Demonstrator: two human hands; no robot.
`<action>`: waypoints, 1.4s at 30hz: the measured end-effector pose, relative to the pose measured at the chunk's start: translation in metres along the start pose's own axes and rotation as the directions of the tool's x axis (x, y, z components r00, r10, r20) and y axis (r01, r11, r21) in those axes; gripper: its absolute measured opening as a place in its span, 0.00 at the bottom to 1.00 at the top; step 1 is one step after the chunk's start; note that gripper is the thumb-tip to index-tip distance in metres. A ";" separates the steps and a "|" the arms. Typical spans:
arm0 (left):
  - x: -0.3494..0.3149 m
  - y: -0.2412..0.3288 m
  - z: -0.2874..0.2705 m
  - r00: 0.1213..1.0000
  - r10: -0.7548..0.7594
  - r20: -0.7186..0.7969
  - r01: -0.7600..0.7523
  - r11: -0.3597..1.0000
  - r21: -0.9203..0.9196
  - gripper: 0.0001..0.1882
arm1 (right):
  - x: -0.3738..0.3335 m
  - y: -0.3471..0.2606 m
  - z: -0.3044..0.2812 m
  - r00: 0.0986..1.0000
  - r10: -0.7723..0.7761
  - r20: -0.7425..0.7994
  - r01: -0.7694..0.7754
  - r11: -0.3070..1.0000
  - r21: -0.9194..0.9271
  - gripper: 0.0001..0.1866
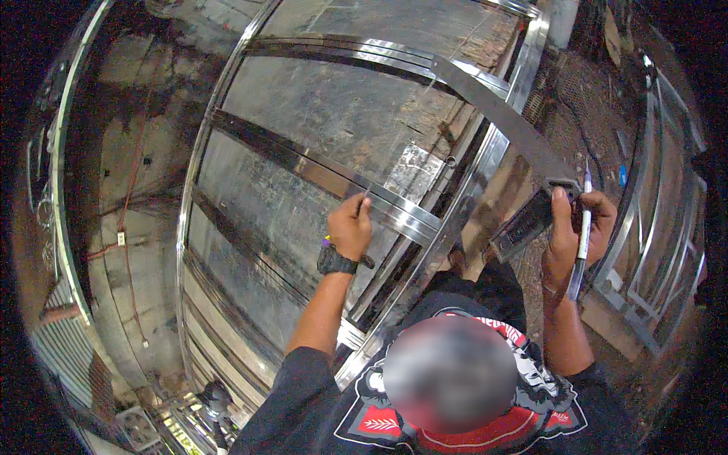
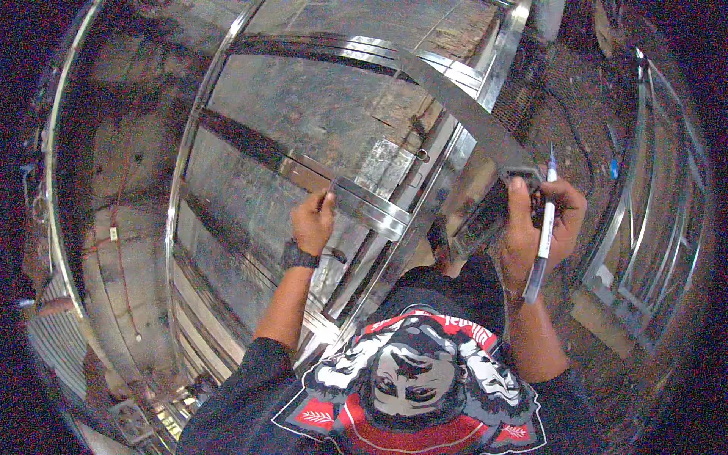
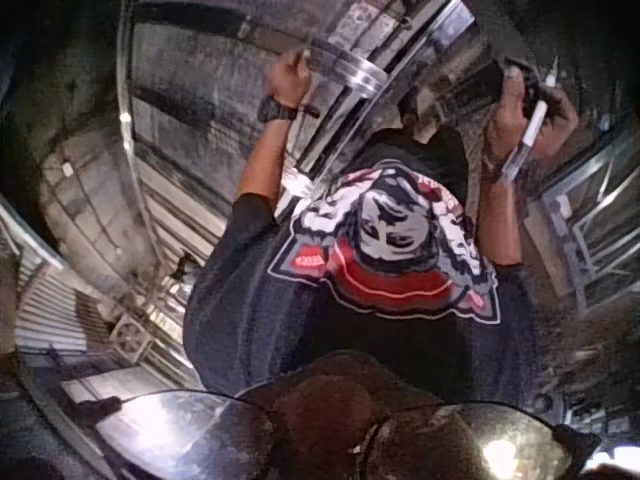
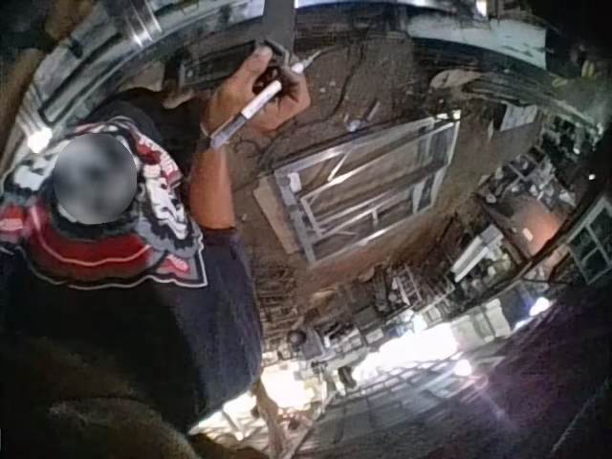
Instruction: The person uses a metal ruler and a marker to draw straight lines on a large, curved metal sheet. They reposition the ruler multiple times to mark different sections of the sheet.
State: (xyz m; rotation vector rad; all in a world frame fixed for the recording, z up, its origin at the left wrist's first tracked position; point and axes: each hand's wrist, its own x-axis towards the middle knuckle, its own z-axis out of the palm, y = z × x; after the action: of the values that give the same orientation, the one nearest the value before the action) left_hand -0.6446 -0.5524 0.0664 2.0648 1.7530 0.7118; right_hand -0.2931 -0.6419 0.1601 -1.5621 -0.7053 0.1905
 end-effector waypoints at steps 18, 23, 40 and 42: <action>0.007 -0.056 -0.029 0.999 -0.028 -0.031 0.027 0.999 -0.040 0.12 | -0.007 -0.033 0.011 0.978 -0.064 0.199 0.045 0.994 0.101 0.17; 0.006 -0.067 -0.043 0.998 -0.062 0.013 0.063 0.991 -0.117 0.11 | -0.008 -0.032 0.014 0.966 -0.138 0.220 0.138 0.990 0.014 0.17; -0.016 -0.132 -0.011 0.906 -0.380 0.186 0.420 0.865 -0.276 0.11 | -0.014 -0.014 0.019 0.930 -0.110 0.352 0.094 0.994 0.060 0.18; -0.020 -0.137 -0.003 0.916 -0.371 0.152 0.400 0.868 -0.293 0.10 | -0.015 -0.015 0.019 0.930 -0.101 0.354 0.091 0.995 0.046 0.18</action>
State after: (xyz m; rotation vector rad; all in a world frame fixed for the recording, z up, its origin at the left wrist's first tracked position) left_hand -0.7602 -0.5469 -0.0103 1.4500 1.7862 0.7075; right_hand -0.3196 -0.6344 0.1674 -1.4756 -1.0567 0.4169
